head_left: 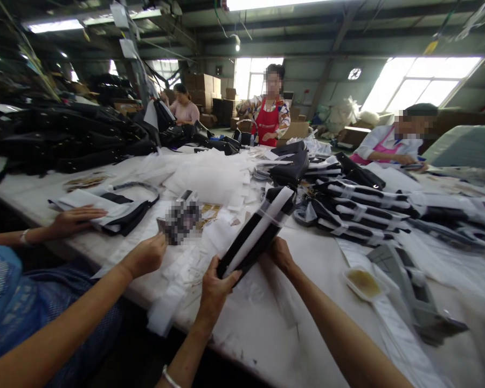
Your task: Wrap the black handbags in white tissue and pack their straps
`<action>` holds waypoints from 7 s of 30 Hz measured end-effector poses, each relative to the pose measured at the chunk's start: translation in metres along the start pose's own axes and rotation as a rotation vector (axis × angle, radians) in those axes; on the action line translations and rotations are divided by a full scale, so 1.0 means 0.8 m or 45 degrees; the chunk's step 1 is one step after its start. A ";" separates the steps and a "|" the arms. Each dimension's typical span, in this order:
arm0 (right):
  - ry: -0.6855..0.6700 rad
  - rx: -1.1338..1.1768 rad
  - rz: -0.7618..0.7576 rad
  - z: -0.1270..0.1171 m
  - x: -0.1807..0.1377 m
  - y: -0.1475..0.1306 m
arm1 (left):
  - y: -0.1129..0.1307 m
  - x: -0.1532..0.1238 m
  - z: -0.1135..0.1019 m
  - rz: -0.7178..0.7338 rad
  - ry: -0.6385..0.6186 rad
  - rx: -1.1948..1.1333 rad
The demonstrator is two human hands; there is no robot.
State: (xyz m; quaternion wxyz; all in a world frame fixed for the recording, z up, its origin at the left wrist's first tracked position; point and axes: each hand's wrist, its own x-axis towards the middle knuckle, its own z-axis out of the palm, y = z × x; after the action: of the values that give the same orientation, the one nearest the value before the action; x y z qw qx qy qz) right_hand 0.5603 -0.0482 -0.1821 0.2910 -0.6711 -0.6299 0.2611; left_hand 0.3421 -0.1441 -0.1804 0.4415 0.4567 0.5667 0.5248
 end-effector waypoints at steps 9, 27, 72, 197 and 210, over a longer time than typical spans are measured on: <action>-0.209 0.381 0.254 -0.001 -0.067 0.000 | 0.000 -0.003 0.004 0.280 0.062 0.038; -0.364 1.040 0.580 -0.015 -0.195 0.007 | -0.027 -0.026 0.030 1.131 -0.272 0.680; 0.017 -0.049 -0.451 -0.095 -0.183 -0.067 | -0.020 -0.032 0.034 1.660 -0.331 0.969; -0.191 0.196 -0.710 -0.032 -0.279 -0.017 | -0.021 -0.056 0.047 1.599 -0.215 1.122; -0.160 -0.001 -0.590 -0.065 -0.136 -0.059 | 0.003 -0.060 0.052 1.249 -0.115 0.849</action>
State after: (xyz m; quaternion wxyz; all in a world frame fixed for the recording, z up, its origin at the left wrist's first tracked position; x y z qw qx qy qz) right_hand 0.5568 -0.1580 -0.1137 0.3030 -0.4912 -0.7841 0.2283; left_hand 0.3924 -0.1834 -0.1796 0.0038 0.8012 0.4043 0.4411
